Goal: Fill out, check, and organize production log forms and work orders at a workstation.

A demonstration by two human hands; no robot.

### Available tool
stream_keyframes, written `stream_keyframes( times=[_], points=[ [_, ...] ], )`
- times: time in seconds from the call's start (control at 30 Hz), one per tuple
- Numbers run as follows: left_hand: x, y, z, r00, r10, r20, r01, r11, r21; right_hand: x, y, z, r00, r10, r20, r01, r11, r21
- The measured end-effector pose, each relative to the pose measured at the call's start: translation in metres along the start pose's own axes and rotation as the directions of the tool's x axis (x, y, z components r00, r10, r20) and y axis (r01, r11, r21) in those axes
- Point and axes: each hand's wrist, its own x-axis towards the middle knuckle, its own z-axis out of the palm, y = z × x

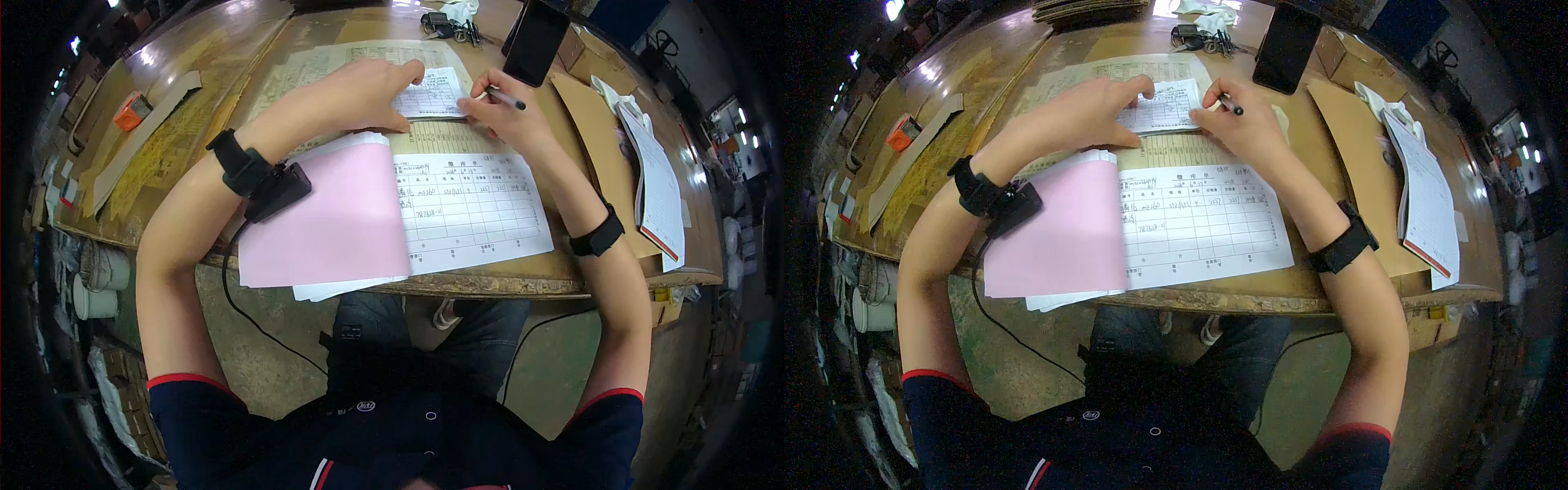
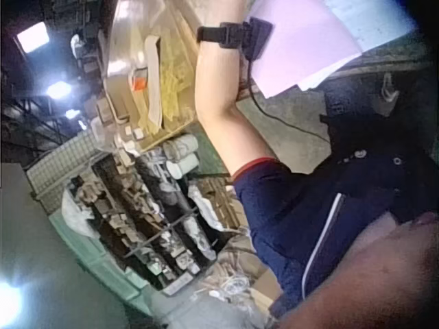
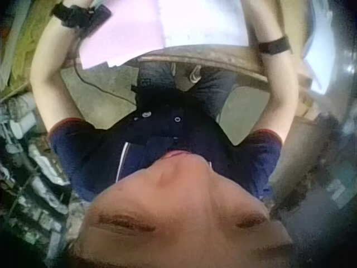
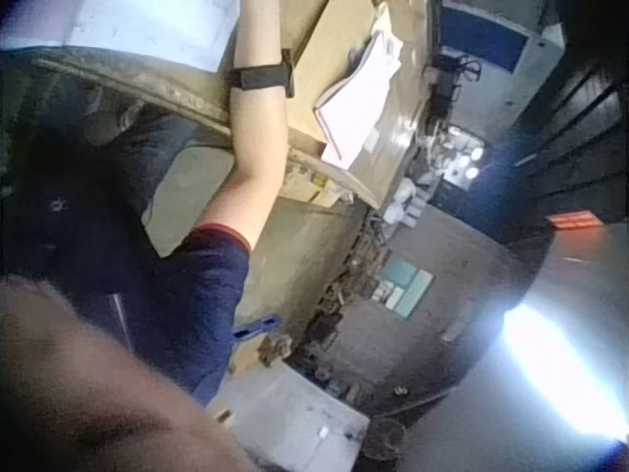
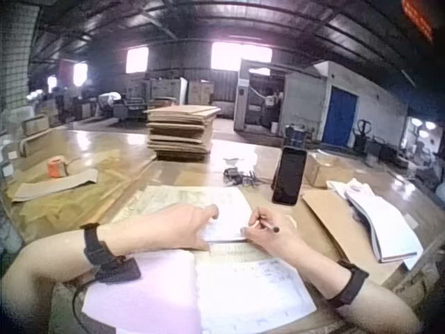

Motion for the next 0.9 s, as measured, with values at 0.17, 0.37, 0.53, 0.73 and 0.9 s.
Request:
stream_keyframes(
  times=[0.17, 0.37, 0.53, 0.73, 0.9],
  points=[
    [-0.013, -0.016, -0.001, 0.996, 0.070, -0.058, -0.077, 0.989, -0.128, -0.002, 0.008, 0.002, 0.987, -0.151, -0.058, 0.155, 0.985, 0.071],
    [-0.021, -0.035, 0.006, 0.940, 0.281, -0.193, -0.302, 0.949, -0.086, -0.015, -0.013, -0.039, 0.998, -0.051, -0.031, 0.055, 0.989, 0.140],
    [-0.007, -0.030, 0.012, 0.903, 0.405, -0.141, -0.415, 0.909, -0.049, -0.022, -0.009, -0.057, 0.960, 0.272, -0.069, -0.197, 0.830, 0.522],
    [-0.006, -0.017, 0.009, 0.816, 0.523, -0.244, -0.504, 0.852, 0.140, -0.020, 0.000, -0.058, 0.964, 0.265, 0.021, -0.139, 0.436, 0.889],
    [-0.057, 0.024, -0.008, 0.859, 0.476, -0.190, -0.448, 0.877, 0.173, -0.054, -0.011, -0.060, 0.967, 0.240, -0.082, -0.048, 0.488, 0.871]
  ],
)
